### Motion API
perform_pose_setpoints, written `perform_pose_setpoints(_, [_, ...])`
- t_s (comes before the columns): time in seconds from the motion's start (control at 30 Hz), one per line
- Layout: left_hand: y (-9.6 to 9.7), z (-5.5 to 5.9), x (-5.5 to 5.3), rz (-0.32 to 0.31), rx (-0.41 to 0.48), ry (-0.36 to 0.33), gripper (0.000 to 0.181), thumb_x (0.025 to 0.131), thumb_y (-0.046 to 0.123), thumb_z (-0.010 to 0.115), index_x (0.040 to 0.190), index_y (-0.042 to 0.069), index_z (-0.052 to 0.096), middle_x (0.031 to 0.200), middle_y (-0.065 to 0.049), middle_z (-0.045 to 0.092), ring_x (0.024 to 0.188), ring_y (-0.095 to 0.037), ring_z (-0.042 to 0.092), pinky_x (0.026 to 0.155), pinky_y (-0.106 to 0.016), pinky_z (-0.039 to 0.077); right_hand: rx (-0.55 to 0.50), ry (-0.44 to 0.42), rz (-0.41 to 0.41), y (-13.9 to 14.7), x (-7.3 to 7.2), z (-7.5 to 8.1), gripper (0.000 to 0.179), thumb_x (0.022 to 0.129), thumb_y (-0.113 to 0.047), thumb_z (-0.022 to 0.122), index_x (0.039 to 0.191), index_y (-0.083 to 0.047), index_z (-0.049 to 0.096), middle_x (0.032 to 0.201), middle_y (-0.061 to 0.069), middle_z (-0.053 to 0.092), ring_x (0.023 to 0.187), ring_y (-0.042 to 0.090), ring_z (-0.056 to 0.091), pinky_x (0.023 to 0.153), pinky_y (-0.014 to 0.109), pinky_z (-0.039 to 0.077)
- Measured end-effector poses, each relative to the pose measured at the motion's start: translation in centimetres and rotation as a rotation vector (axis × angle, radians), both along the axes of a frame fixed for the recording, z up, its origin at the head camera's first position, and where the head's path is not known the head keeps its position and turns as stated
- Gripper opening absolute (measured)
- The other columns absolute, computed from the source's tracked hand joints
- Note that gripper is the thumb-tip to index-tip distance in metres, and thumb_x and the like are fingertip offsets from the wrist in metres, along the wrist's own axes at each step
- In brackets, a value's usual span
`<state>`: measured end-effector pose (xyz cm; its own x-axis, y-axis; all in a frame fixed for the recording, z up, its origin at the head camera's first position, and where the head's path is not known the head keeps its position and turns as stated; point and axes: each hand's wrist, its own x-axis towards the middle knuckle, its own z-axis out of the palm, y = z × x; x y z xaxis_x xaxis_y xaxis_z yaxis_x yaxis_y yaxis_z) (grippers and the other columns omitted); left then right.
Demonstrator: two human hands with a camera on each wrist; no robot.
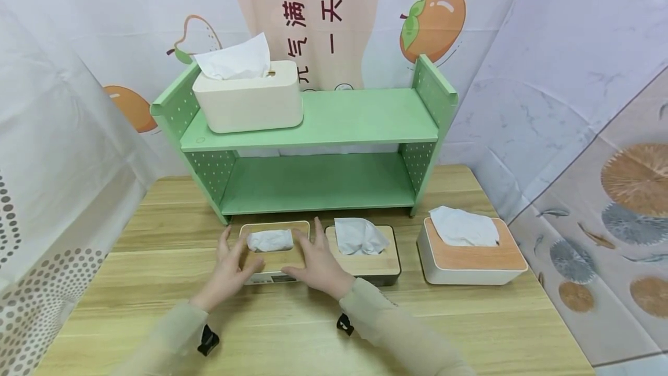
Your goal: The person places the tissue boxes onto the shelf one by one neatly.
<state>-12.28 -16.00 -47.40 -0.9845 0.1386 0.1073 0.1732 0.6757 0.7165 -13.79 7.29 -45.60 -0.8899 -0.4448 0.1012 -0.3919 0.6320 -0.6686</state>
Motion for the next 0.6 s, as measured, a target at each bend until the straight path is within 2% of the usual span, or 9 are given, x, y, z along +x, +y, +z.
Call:
perform_pose_setpoints(0.17, [0.1, -0.6, 0.1, -0.003, 0.001, -0.073, 0.087, 0.086, 0.042, 0.067, 0.152, 0.011, 0.02, 0.152, -0.027, -0.018, 0.137, -0.057, 0.001, 0.097, -0.072, 0.029, -0.004, -0.068, -0.002, -0.6, 0.0, -0.4, 0.087, 0.081, -0.042, 0.073, 0.148, -0.012, 0.028, 0.153, 0.033, -0.005, 0.135, 0.055, 0.021, 0.097, 0.058, 0.041])
perform_pose_setpoints(0.27, [0.1, -0.9, 0.0, -0.001, -0.013, -0.07, 0.087, 0.085, 0.041, 0.068, 0.152, 0.012, 0.02, 0.151, -0.029, -0.016, 0.136, -0.057, 0.001, 0.097, -0.072, 0.029, -0.004, -0.112, -0.001, -1.1, 0.1, -0.6, 0.089, 0.081, -0.043, 0.072, 0.15, -0.012, 0.025, 0.153, 0.032, -0.006, 0.133, 0.054, 0.027, 0.098, 0.056, 0.042])
perform_pose_setpoints(0.43, [0.1, -1.3, -0.2, 0.008, -0.023, -0.066, 0.087, 0.084, 0.038, 0.07, 0.151, 0.012, 0.021, 0.149, -0.034, -0.013, 0.136, -0.058, 0.002, 0.096, -0.072, 0.03, -0.014, -0.179, -0.007, -1.8, 0.3, -0.9, 0.094, 0.081, -0.04, 0.073, 0.151, -0.007, 0.018, 0.151, 0.035, -0.01, 0.129, 0.052, 0.034, 0.096, 0.051, 0.046])
perform_pose_setpoints(0.6, [-0.1, -1.6, -0.3, 0.034, -0.035, -0.112, 0.088, 0.084, 0.04, 0.071, 0.149, 0.008, 0.023, 0.149, -0.036, -0.008, 0.137, -0.056, 0.004, 0.099, -0.07, 0.029, 0.004, -0.198, -0.015, -2.3, 0.3, -1.3, 0.097, 0.08, -0.036, 0.075, 0.15, -0.002, 0.017, 0.151, 0.036, -0.004, 0.139, 0.051, 0.013, 0.096, 0.053, 0.045])
